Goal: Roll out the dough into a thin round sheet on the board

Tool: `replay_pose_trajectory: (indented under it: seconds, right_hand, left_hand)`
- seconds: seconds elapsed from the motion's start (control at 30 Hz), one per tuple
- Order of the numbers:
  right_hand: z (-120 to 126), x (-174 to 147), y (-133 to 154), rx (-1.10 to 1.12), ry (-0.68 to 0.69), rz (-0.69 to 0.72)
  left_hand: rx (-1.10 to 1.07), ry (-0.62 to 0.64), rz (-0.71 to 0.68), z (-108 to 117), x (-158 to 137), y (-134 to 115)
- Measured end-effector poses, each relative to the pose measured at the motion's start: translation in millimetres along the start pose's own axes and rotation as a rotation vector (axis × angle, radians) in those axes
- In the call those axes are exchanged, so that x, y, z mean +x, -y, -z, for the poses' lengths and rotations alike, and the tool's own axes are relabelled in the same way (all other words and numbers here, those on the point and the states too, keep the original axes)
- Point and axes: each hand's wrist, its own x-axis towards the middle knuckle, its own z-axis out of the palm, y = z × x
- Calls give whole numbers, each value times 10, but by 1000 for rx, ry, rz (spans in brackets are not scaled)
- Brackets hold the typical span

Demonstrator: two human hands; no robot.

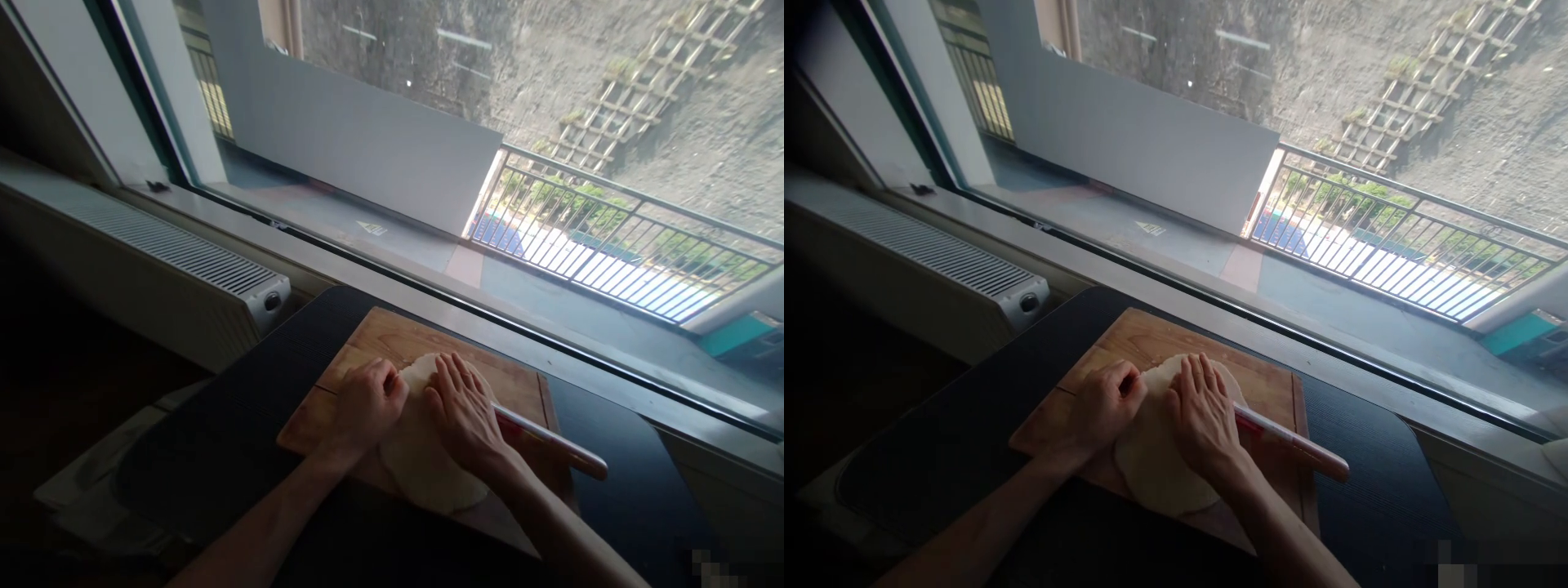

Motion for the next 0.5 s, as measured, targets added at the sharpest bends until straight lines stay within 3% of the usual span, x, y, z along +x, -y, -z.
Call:
replay_pose_trajectory:
  seconds: [0.07,0.2,0.27,0.33,0.43,0.5]
  right_hand:
    - [5,100,-66,-23,-9,-39]
    - [108,673,-410,-41,46,-294]
    - [129,763,-433,-22,62,-352]
    - [79,614,-303,13,38,-314]
    - [-55,247,-45,19,-39,-116]
    - [-79,179,-15,-9,-83,-59]
  left_hand:
    - [4,-2,6,3,-1,-7]
    - [23,31,36,64,4,-51]
    - [21,51,40,95,10,-69]
    - [18,37,33,96,11,-69]
    - [25,-13,25,42,-10,-39]
    - [39,-21,35,6,-31,-15]
